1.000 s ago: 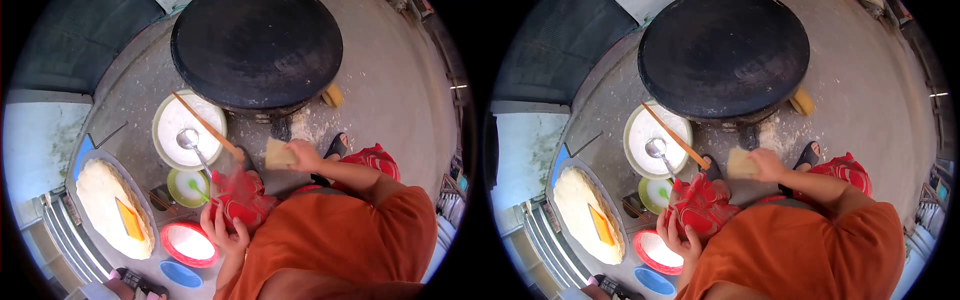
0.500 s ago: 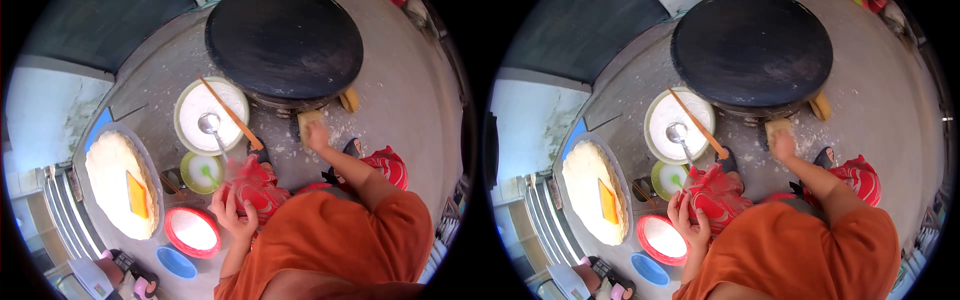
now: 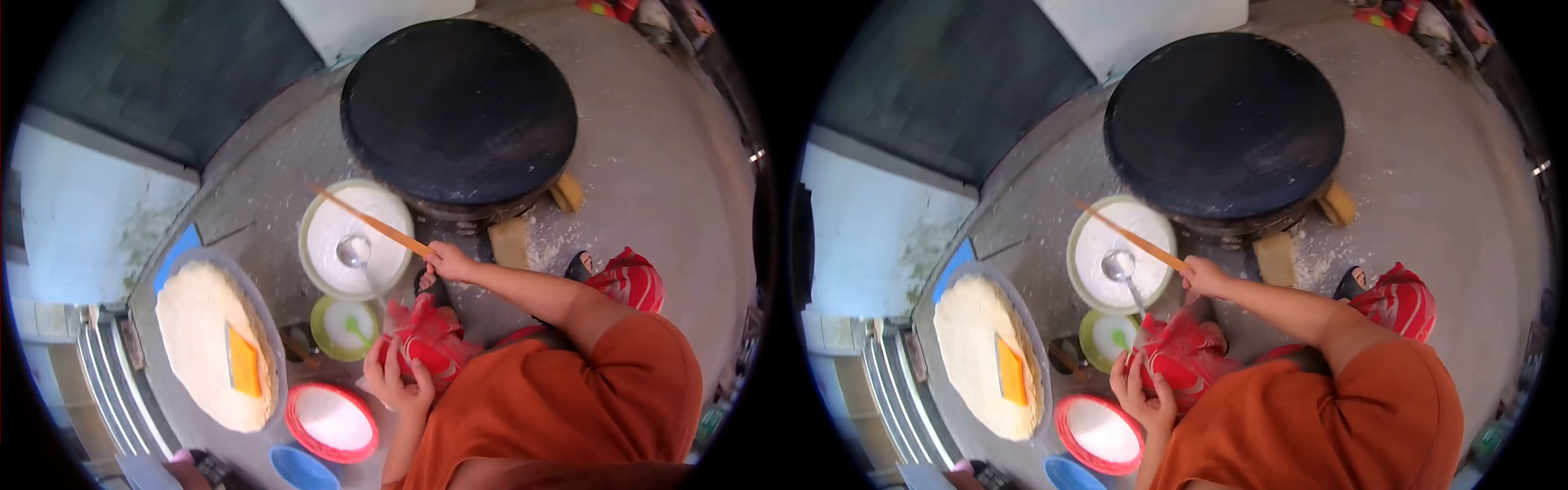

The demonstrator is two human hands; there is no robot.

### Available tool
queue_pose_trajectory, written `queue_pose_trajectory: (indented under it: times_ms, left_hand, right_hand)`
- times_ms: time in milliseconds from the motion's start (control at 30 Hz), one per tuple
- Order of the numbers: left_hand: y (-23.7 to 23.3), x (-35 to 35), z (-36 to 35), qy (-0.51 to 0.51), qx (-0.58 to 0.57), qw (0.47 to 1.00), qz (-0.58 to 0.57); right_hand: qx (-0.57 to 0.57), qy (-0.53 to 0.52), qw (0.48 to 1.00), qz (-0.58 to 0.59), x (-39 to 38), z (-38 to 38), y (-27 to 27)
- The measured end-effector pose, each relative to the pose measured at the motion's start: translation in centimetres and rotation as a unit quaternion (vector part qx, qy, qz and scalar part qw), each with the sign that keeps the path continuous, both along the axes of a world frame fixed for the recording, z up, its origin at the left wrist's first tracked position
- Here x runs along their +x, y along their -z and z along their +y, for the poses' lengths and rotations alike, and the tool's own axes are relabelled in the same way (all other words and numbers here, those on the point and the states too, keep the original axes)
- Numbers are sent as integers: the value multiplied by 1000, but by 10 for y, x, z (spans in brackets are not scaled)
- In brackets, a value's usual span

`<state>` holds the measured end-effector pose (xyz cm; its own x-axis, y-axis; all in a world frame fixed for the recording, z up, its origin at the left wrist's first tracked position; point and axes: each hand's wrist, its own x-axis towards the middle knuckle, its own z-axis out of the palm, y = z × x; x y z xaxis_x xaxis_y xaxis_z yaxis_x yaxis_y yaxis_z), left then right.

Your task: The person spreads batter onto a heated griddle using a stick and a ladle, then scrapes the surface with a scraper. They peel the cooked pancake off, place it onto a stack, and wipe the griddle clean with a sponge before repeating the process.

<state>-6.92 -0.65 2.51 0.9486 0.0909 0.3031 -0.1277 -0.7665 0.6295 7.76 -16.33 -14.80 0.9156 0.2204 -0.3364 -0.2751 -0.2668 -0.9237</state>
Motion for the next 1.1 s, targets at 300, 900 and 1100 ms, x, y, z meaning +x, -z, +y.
queue_pose_trajectory:
  times_ms: [300,900,1100]
  left_hand:
    - [6,-2,1,12,-27,999,-24]
    - [27,-6,12,-55,-320,945,-47]
    - [166,-6,91,-253,-9,963,92]
  right_hand:
    - [-479,287,819,-131,74,-221,-113]
    - [-135,-89,974,-156,-70,-121,-60]
    - [-136,-40,980,-137,-50,-84,-115]
